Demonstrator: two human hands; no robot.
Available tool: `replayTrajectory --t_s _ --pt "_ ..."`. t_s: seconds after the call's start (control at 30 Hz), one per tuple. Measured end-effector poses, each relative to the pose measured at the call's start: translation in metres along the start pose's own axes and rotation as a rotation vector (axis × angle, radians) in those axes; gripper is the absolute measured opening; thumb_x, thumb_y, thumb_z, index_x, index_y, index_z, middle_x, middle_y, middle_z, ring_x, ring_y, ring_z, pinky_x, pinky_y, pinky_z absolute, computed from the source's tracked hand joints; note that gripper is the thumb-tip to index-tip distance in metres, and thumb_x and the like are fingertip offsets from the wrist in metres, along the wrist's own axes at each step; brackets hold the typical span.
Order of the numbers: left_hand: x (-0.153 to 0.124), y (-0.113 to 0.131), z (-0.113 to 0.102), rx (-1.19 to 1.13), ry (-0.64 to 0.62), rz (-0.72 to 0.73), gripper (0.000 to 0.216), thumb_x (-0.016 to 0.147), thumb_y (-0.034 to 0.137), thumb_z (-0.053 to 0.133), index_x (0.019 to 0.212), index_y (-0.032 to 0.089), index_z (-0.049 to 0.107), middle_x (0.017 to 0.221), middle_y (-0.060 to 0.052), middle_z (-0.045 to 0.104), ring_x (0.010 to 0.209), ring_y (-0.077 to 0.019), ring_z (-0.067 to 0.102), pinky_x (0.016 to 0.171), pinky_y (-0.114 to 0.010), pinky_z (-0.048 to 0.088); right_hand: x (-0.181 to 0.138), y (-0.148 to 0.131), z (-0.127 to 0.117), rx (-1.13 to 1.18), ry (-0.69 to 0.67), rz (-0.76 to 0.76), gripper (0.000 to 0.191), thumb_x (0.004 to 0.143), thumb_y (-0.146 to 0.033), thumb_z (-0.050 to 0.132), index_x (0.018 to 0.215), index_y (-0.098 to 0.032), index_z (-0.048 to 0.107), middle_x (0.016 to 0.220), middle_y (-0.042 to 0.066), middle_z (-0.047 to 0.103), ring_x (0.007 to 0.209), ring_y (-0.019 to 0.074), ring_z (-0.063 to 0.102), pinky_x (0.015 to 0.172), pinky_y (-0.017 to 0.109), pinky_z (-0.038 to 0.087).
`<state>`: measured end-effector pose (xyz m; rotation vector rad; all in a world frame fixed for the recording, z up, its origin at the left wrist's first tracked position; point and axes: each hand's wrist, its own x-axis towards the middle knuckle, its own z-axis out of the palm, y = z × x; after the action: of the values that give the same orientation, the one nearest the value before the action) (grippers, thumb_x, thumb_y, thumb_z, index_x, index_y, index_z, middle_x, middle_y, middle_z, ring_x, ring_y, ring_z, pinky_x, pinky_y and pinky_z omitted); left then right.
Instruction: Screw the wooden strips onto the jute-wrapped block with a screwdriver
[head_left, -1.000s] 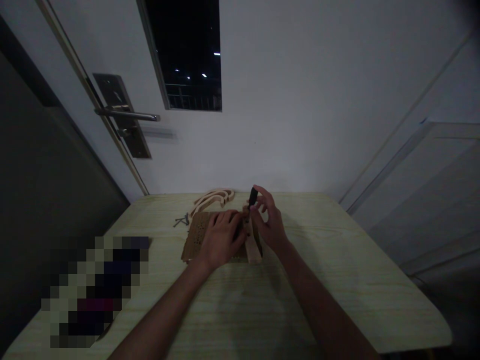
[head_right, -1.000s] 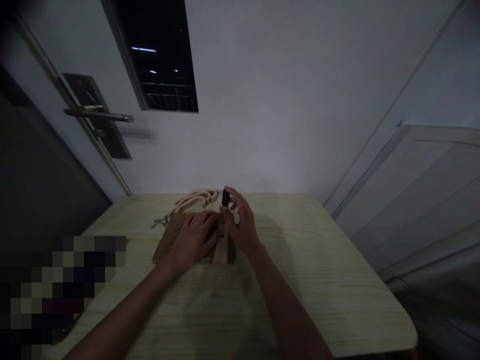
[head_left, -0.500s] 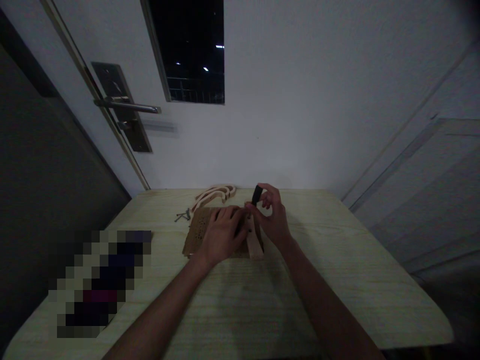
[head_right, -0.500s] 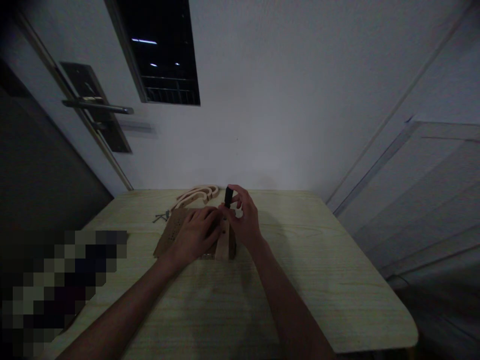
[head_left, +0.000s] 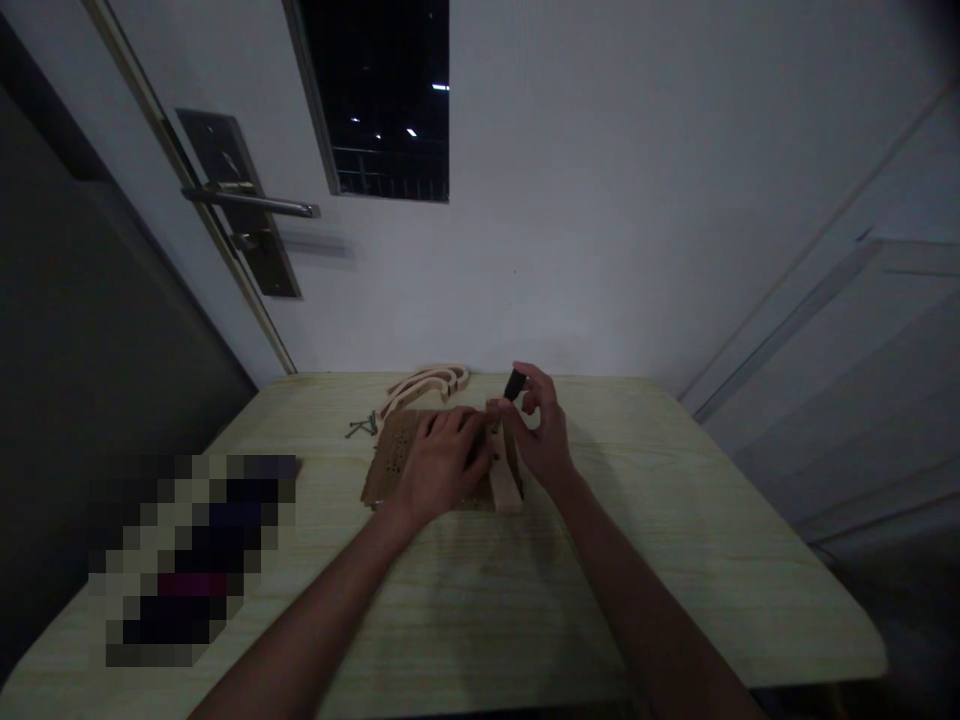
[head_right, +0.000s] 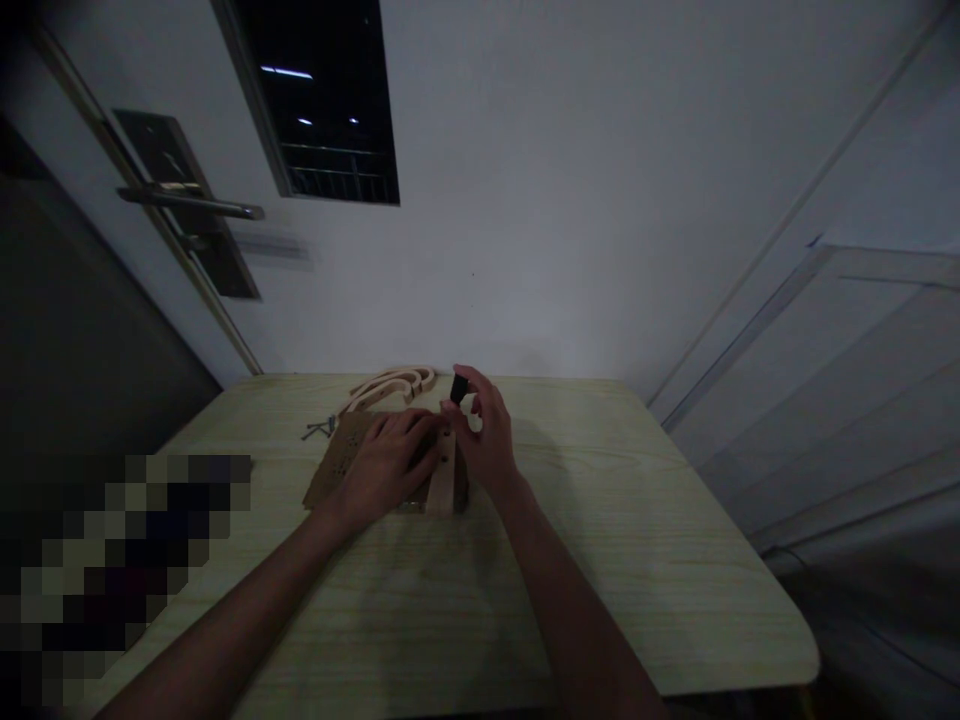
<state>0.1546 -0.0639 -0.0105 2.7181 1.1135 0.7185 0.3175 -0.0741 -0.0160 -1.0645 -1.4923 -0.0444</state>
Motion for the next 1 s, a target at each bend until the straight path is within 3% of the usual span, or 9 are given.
replayTrajectory --t_s 0.17,0.53,0.73,1.0 --pt "0.0002 0.0006 -0.0008 0.005 0.003 -0.003 0.030 0.092 0.031 0.043 0.119 0.023 0.052 0.120 -0.007 0.056 0.113 -0.0244 0.050 0.102 -0.045 0.034 -0.0002 -0.0020 -0.0033 0.056 -0.108 0.039 0.039 0.097 -0.035 0.040 0.136 -0.029 0.041 0.109 0.007 0.066 0.080 0.0174 0.059 0.065 0.034 0.046" --pt "0.0002 0.0012 -0.0014 -0.014 -0.003 -0.003 0.032 0.092 0.031 0.044 0.122 0.024 0.051 0.121 -0.006 0.055 0.115 -0.0239 0.049 0.102 -0.044 0.033 0.0007 -0.0016 0.0023 0.027 -0.050 0.038 0.043 0.091 -0.040 0.052 0.132 -0.027 0.046 0.102 0.005 0.064 0.070 0.0144 0.053 0.062 0.031 0.048" --pt "-0.0001 -0.0013 0.0004 0.009 -0.015 -0.001 0.031 0.093 0.033 0.043 0.121 0.024 0.051 0.123 -0.005 0.054 0.116 -0.0235 0.048 0.103 -0.043 0.032 0.0009 -0.0058 -0.0008 0.129 -0.152 0.063 0.042 0.097 -0.039 0.038 0.137 -0.026 0.039 0.105 0.007 0.068 0.087 0.0178 0.063 0.067 0.033 0.049" --pt "0.0000 -0.0004 -0.0008 0.019 -0.013 0.004 0.032 0.093 0.033 0.042 0.123 0.023 0.051 0.122 -0.006 0.054 0.115 -0.0239 0.048 0.102 -0.043 0.032 0.0002 0.0019 0.0045 0.033 -0.028 0.045 0.045 0.090 -0.039 0.053 0.132 -0.026 0.045 0.086 0.002 0.062 0.064 0.0142 0.049 0.061 0.031 0.046"
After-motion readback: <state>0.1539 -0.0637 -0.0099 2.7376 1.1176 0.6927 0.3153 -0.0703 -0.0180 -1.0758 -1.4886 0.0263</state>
